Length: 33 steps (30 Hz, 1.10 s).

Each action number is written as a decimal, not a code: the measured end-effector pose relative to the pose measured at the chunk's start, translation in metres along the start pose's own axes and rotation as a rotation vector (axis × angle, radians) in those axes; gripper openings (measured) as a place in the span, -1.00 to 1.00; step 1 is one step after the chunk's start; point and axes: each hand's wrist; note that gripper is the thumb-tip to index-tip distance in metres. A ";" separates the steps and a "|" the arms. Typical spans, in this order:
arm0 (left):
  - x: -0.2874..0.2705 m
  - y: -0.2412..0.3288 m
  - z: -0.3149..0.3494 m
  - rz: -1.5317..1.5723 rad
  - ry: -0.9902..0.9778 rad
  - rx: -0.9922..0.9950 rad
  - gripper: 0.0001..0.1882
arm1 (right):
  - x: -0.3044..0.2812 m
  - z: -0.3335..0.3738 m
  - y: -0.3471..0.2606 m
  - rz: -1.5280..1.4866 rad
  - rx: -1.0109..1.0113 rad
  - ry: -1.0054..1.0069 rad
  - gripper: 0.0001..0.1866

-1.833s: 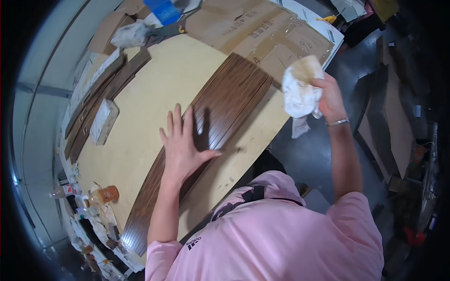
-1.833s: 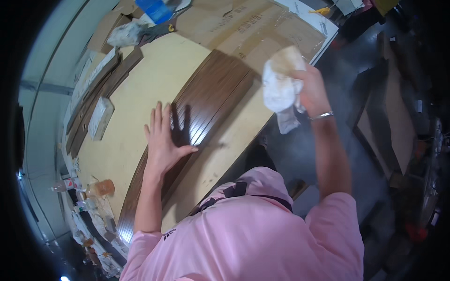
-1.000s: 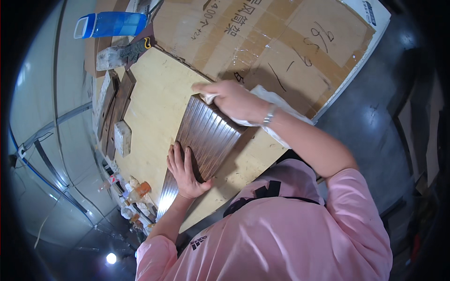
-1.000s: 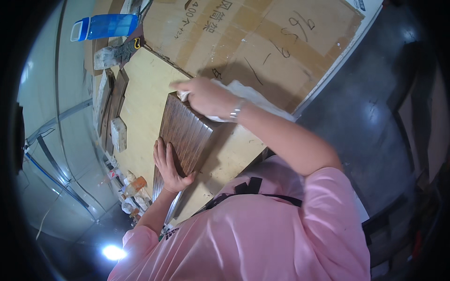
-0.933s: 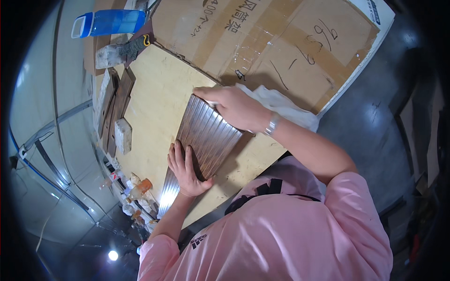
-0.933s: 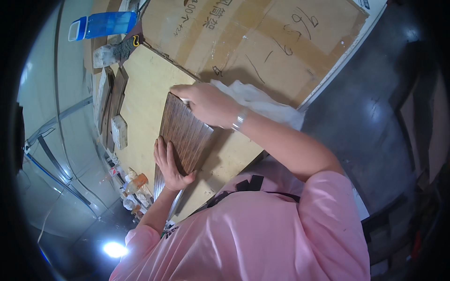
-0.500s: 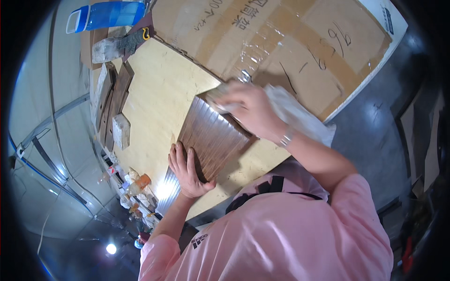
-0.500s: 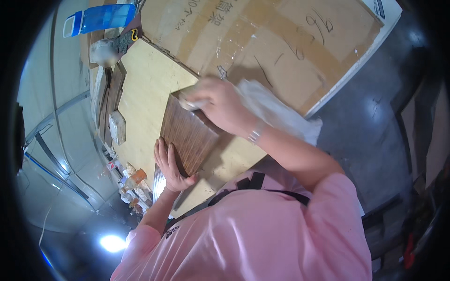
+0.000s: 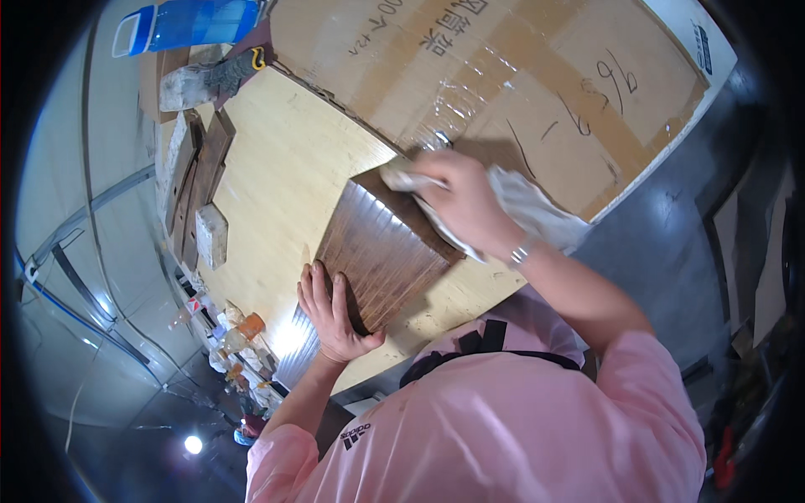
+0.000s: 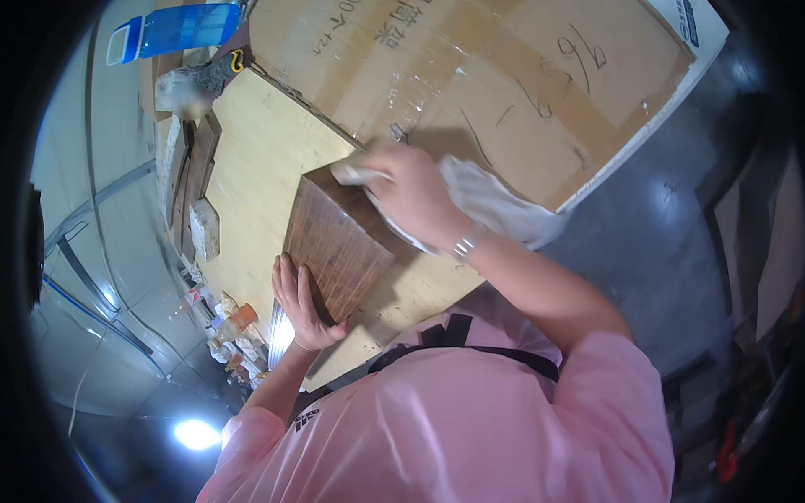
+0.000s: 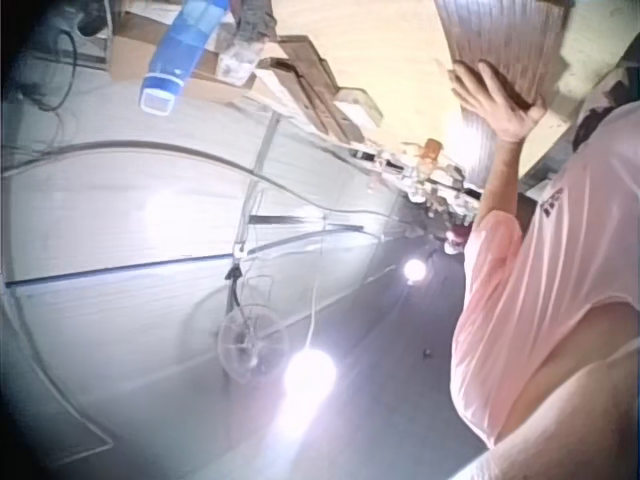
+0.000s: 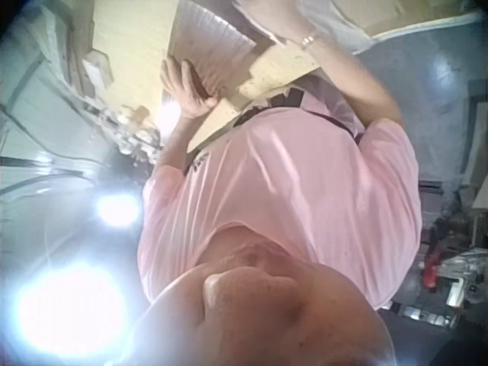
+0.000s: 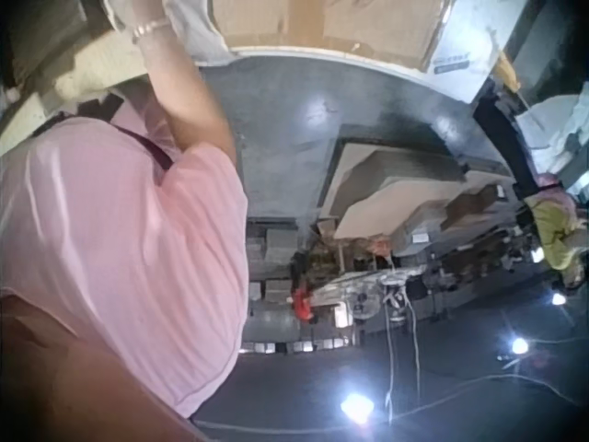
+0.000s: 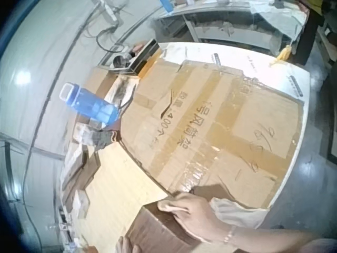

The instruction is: The person applies liquid from a bottle onto a cloth, wipes and polishes the wooden board across its surfaces with the cloth, scrapes an edge with a metal blade, and then lifts and rotates the board by hand.

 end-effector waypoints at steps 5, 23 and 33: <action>0.000 -0.004 0.005 0.005 0.002 -0.006 0.11 | 0.012 -0.005 -0.009 0.176 -0.097 0.014 -0.75; 0.002 -0.001 -0.004 0.012 0.007 0.016 0.10 | -0.010 0.017 -0.036 0.018 -0.182 0.103 -0.64; 0.000 0.001 -0.002 0.006 0.022 0.002 0.10 | -0.044 0.064 -0.024 -0.044 -0.084 -0.020 -0.59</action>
Point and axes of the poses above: each hand's wrist, its own z-axis away from the middle knuckle, its own x-axis out of the palm, y = z × x, and after that the axes turned 3 degrees about y, right-handed
